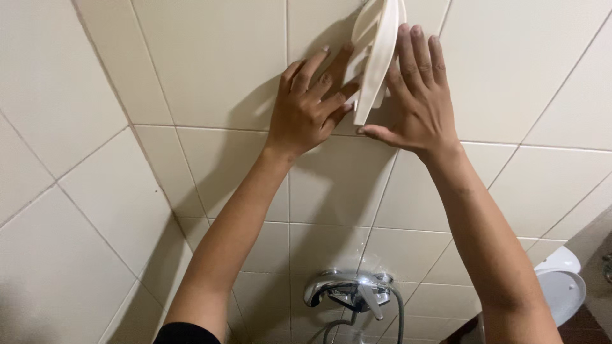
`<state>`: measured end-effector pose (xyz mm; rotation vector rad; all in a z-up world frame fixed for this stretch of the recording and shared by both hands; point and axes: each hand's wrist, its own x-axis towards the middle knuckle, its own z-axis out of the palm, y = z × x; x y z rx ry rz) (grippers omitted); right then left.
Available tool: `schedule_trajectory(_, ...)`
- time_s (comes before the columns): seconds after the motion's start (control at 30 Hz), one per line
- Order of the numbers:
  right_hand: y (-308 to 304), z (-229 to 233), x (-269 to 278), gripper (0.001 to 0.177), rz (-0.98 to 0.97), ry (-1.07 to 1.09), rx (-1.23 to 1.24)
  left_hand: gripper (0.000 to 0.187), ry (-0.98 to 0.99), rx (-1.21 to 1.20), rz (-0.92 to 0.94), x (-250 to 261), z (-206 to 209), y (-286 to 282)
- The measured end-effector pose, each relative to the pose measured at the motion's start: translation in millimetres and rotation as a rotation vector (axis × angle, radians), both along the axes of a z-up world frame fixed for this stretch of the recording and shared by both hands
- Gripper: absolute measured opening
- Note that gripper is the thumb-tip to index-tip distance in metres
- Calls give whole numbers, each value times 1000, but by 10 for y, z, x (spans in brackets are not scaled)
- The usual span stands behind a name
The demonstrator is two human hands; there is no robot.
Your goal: The person cleans a tiled wall with a brush and then attaches a white adhesive hook to the surface.
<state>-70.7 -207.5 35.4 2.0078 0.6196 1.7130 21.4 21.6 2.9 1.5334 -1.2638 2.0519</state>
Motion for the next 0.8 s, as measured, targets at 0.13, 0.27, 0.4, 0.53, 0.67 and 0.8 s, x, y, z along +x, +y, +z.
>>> schedule_trajectory(0.13, -110, -22, 37, 94, -136, -20, 35, 40, -41, 24, 17, -3, 11, -85)
schedule_trajectory(0.27, -201, 119, -24, 89, -101, -28, 15, 42, -87, 12, -35, -9, 201, -181)
schedule_trajectory(0.4, -193, 310, -110, 84, -91, -15, 0, 38, -71, 38, -33, -40, 356, -146)
schedule_trajectory(0.53, -114, 347, -243, 72, -34, 130, 95, 34, -105, 60, -59, -20, 415, -143)
schedule_trajectory(0.67, -91, 265, -250, 75, -23, -48, -49, 36, -127, 61, -56, -19, 324, -157)
schedule_trajectory(0.8, -167, 210, -118, 66, -55, -101, -107, 33, -123, 72, -75, 47, 222, -155)
